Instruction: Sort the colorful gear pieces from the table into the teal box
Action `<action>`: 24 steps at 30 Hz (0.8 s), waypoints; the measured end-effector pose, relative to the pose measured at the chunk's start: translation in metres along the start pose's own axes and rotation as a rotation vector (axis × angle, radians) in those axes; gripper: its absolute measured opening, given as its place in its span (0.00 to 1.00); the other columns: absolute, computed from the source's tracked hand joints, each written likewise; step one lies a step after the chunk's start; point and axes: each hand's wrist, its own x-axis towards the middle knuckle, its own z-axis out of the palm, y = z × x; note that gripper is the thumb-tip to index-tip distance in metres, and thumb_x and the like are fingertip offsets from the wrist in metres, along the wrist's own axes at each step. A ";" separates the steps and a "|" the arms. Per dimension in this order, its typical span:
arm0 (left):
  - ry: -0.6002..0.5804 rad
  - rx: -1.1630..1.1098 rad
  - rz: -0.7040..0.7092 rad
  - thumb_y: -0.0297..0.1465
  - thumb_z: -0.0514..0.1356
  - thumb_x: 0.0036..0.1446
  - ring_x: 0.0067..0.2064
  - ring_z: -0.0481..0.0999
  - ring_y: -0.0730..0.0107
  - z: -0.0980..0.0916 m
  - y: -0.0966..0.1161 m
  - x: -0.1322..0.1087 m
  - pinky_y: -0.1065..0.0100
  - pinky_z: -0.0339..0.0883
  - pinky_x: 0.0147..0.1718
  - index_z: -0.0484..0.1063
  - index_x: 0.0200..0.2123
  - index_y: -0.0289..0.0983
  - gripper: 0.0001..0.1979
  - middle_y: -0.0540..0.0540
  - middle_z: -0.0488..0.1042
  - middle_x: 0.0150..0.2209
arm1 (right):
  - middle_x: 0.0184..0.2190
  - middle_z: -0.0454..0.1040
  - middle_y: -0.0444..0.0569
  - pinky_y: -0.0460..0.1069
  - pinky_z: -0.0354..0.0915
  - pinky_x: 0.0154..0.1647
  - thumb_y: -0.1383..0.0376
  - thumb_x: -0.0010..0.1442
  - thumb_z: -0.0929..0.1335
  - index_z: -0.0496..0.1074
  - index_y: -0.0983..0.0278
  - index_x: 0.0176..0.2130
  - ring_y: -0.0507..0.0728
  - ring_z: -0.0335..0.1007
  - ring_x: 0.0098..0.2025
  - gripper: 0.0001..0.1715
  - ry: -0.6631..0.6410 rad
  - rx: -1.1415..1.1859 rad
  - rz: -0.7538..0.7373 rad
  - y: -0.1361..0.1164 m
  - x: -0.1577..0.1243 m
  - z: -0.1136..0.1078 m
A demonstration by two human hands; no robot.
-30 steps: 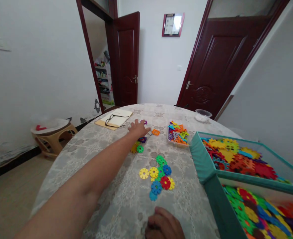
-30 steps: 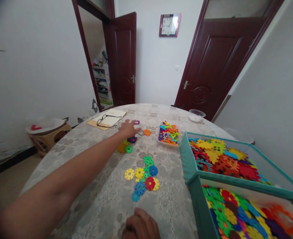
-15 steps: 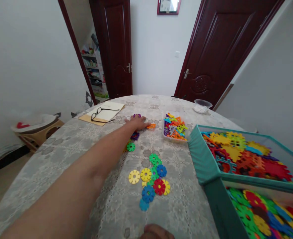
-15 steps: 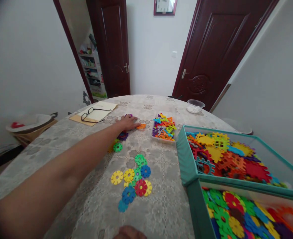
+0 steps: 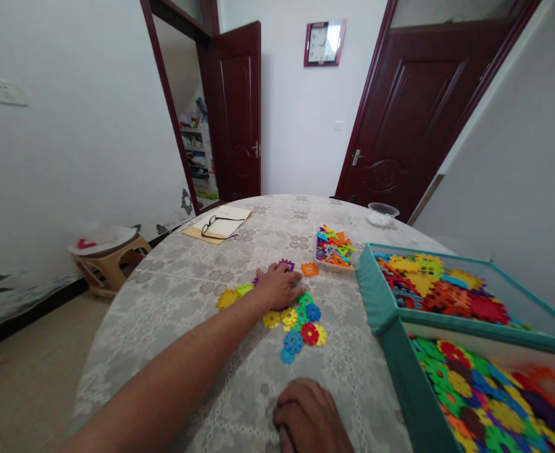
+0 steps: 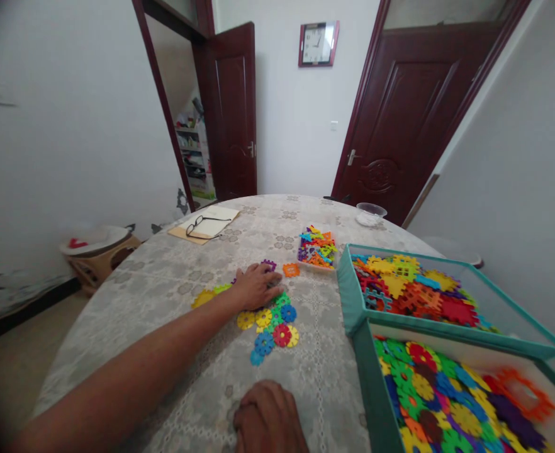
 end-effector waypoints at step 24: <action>0.023 0.071 0.021 0.56 0.56 0.65 0.68 0.67 0.40 0.001 0.058 0.015 0.39 0.64 0.62 0.66 0.68 0.45 0.35 0.36 0.66 0.70 | 0.36 0.73 0.49 0.54 0.63 0.44 0.78 0.59 0.64 0.70 0.61 0.38 0.60 0.67 0.42 0.14 -0.079 0.127 0.156 -0.022 0.009 -0.022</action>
